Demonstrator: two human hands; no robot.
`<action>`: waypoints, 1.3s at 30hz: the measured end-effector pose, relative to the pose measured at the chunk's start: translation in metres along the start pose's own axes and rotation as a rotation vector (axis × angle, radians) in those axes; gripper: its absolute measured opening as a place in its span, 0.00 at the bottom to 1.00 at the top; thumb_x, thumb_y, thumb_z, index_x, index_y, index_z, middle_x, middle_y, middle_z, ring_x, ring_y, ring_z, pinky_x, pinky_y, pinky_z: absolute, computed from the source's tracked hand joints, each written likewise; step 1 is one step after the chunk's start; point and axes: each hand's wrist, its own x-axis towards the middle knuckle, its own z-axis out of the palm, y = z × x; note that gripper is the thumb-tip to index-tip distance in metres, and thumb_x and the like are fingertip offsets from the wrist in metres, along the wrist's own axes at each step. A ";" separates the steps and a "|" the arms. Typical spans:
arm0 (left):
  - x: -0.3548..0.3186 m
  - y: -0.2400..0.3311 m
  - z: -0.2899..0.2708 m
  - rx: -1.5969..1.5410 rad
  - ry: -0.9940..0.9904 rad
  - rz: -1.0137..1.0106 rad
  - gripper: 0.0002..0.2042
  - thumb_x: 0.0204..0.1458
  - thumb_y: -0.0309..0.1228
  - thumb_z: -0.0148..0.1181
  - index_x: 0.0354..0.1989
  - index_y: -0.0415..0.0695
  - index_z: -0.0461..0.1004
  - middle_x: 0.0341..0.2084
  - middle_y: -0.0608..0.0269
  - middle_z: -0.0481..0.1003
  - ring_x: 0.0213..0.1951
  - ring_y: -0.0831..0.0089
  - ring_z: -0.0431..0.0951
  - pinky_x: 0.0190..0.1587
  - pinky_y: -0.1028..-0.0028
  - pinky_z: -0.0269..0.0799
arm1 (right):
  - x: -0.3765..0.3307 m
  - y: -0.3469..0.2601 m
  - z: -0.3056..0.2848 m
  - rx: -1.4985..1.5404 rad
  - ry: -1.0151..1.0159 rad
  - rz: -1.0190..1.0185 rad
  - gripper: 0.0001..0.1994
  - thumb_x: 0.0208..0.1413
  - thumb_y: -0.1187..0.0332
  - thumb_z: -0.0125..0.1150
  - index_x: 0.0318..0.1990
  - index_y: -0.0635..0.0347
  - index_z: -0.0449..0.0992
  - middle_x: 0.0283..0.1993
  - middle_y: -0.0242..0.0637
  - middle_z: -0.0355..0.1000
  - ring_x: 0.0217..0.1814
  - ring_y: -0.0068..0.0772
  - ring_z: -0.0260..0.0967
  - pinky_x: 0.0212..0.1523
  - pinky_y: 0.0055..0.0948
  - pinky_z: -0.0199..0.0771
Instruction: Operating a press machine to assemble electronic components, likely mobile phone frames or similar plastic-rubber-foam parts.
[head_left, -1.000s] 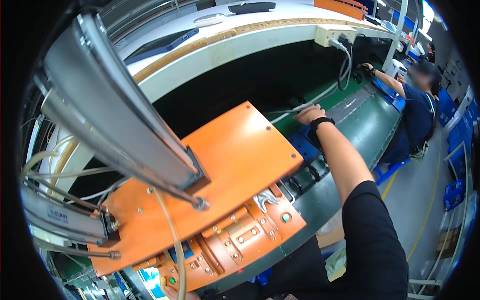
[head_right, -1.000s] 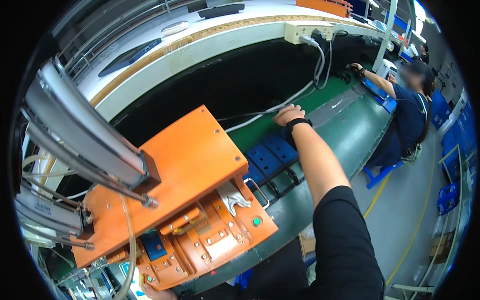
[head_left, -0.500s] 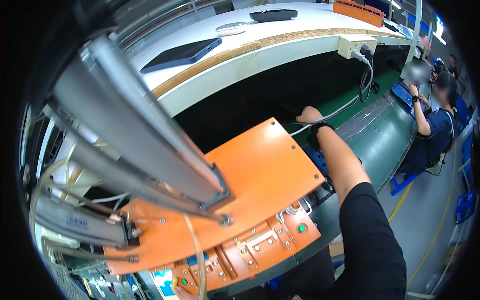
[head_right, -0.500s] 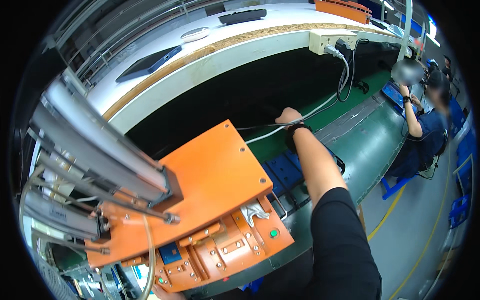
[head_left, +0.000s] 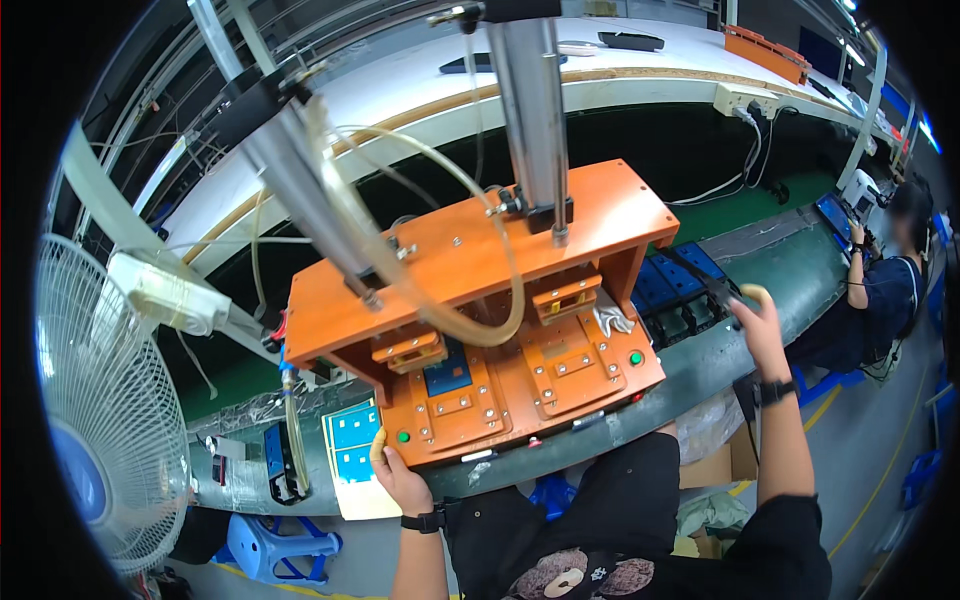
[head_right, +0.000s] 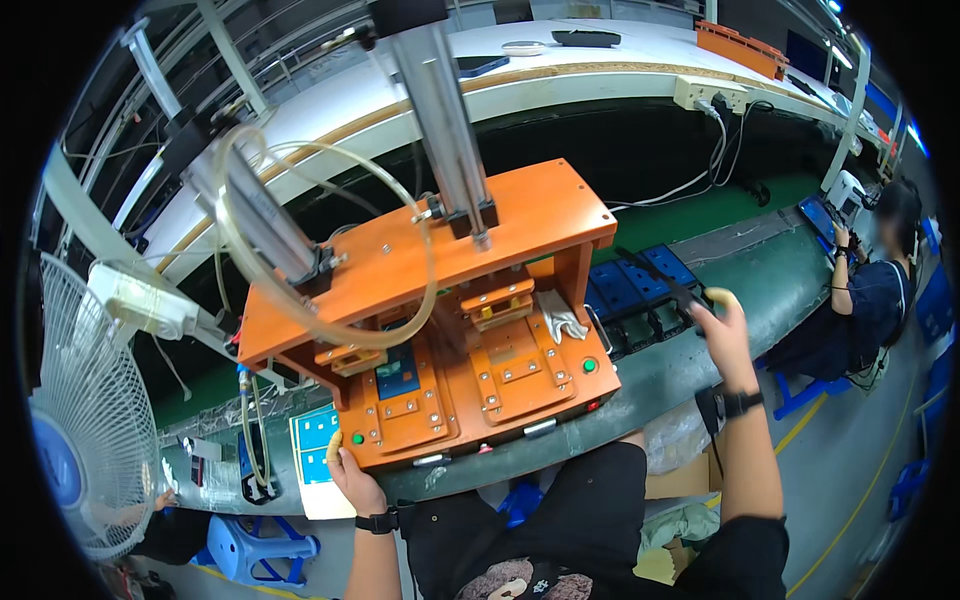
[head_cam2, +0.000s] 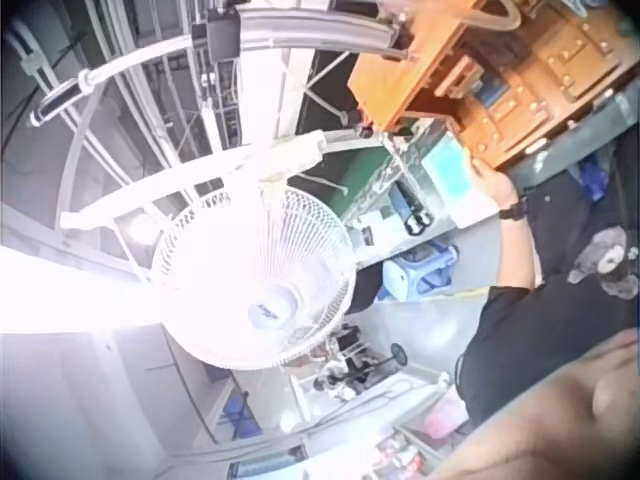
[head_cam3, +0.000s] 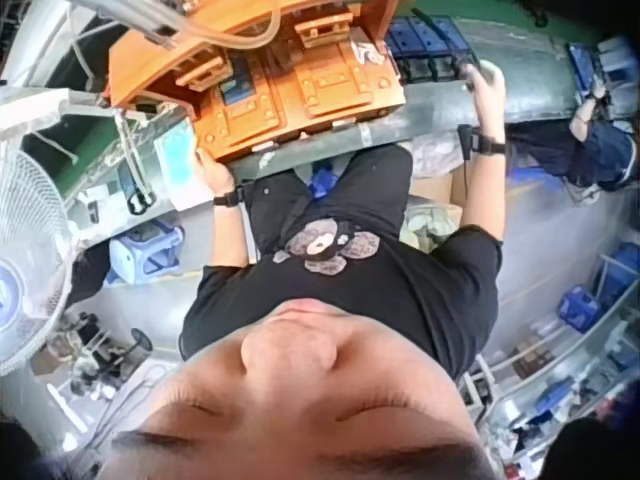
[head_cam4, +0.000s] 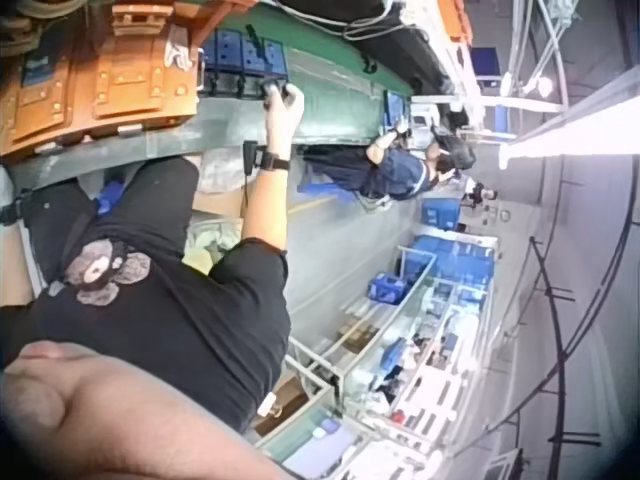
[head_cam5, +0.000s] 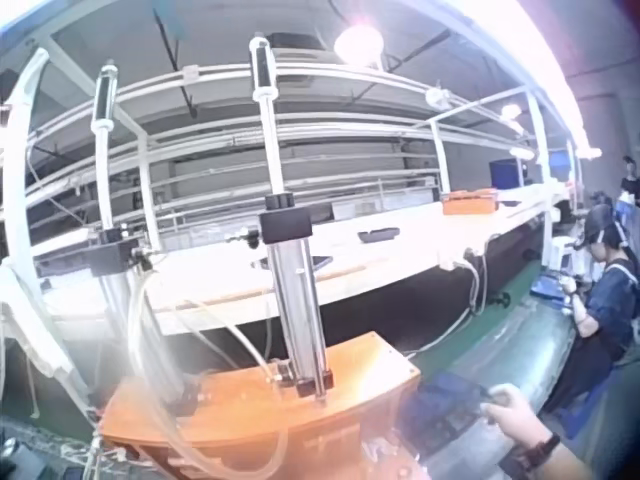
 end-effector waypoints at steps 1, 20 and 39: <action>-0.003 0.004 0.000 -0.005 0.003 -0.002 0.14 0.66 0.26 0.41 0.56 0.35 0.66 0.55 0.55 0.69 0.57 0.67 0.68 0.63 0.70 0.61 | -0.020 0.020 -0.012 0.149 0.074 0.055 0.18 0.56 0.67 0.62 0.52 0.67 0.71 0.41 0.36 0.74 0.35 0.30 0.73 0.36 0.28 0.73; -0.050 0.111 0.029 0.382 -1.042 0.721 0.41 0.35 0.40 0.77 0.61 0.43 0.65 0.57 0.49 0.67 0.62 0.45 0.66 0.64 0.50 0.61 | -0.242 -0.090 0.165 1.406 -1.659 0.714 0.39 0.54 0.68 0.63 0.70 0.65 0.49 0.69 0.49 0.58 0.71 0.47 0.58 0.72 0.52 0.50; 0.086 0.127 0.060 0.867 -1.241 0.653 0.31 0.37 0.27 0.69 0.56 0.44 0.69 0.51 0.52 0.72 0.55 0.53 0.70 0.58 0.60 0.64 | -0.241 -0.015 0.093 0.863 -1.073 0.568 0.23 0.66 0.66 0.50 0.65 0.65 0.62 0.58 0.45 0.71 0.55 0.33 0.73 0.56 0.30 0.71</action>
